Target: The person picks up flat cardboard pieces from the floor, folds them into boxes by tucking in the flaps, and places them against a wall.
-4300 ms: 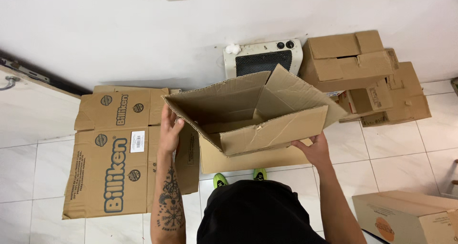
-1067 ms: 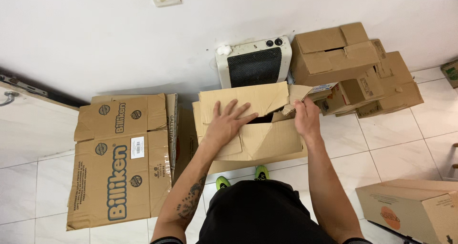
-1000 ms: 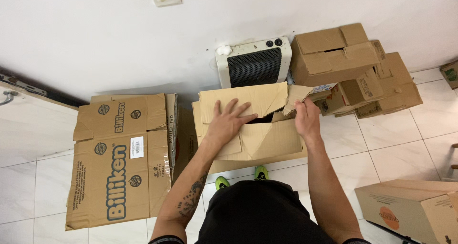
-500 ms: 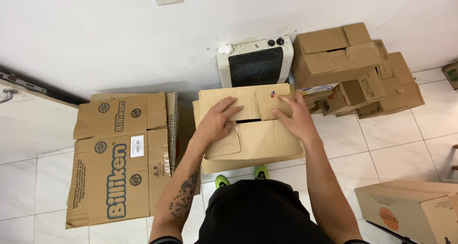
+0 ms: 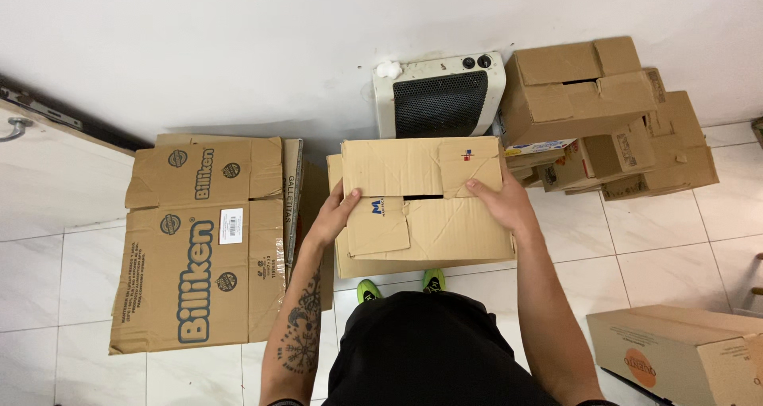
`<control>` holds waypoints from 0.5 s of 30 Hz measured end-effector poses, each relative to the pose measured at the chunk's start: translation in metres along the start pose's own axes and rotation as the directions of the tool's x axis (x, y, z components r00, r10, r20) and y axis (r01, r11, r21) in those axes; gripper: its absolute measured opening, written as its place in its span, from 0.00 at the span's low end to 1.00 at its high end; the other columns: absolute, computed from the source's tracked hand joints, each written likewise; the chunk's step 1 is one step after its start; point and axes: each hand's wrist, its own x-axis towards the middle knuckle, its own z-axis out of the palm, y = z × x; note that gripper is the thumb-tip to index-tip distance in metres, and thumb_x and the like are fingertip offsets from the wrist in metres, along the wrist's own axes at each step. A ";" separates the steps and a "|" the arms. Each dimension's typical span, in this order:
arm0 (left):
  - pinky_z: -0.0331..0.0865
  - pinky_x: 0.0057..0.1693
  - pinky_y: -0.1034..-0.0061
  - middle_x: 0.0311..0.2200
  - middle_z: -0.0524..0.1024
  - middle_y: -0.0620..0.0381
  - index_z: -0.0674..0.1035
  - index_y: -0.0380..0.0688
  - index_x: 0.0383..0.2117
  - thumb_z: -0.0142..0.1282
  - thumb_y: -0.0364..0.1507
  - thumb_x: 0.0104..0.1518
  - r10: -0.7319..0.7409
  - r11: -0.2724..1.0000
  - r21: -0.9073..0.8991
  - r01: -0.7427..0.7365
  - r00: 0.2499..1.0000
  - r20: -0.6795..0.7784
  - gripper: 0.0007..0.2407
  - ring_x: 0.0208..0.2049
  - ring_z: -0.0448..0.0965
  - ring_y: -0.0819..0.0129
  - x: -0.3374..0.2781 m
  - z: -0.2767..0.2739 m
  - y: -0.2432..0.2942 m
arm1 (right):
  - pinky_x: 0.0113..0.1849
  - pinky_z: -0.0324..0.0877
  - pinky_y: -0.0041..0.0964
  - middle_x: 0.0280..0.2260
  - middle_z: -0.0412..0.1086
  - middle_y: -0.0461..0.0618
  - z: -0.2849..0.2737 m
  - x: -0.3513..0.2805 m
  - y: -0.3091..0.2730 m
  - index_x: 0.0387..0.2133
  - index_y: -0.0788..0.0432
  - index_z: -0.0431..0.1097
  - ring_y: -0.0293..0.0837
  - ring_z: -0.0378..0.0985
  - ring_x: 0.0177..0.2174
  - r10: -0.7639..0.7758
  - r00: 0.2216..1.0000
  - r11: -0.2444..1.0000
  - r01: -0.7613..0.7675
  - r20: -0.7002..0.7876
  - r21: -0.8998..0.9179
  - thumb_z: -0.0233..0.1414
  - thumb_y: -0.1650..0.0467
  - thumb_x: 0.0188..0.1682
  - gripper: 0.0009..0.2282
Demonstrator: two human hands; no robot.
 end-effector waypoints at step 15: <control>0.74 0.69 0.27 0.84 0.56 0.34 0.44 0.48 0.88 0.68 0.37 0.65 -0.032 0.999 0.010 0.030 0.974 0.226 0.49 0.80 0.63 0.27 -0.034 -0.014 0.044 | 0.63 0.73 0.65 0.61 0.77 0.72 0.000 0.003 -0.004 0.67 0.59 0.72 0.70 0.76 0.66 0.062 0.996 0.997 -0.064 -0.061 -0.040 0.66 0.45 0.54 0.38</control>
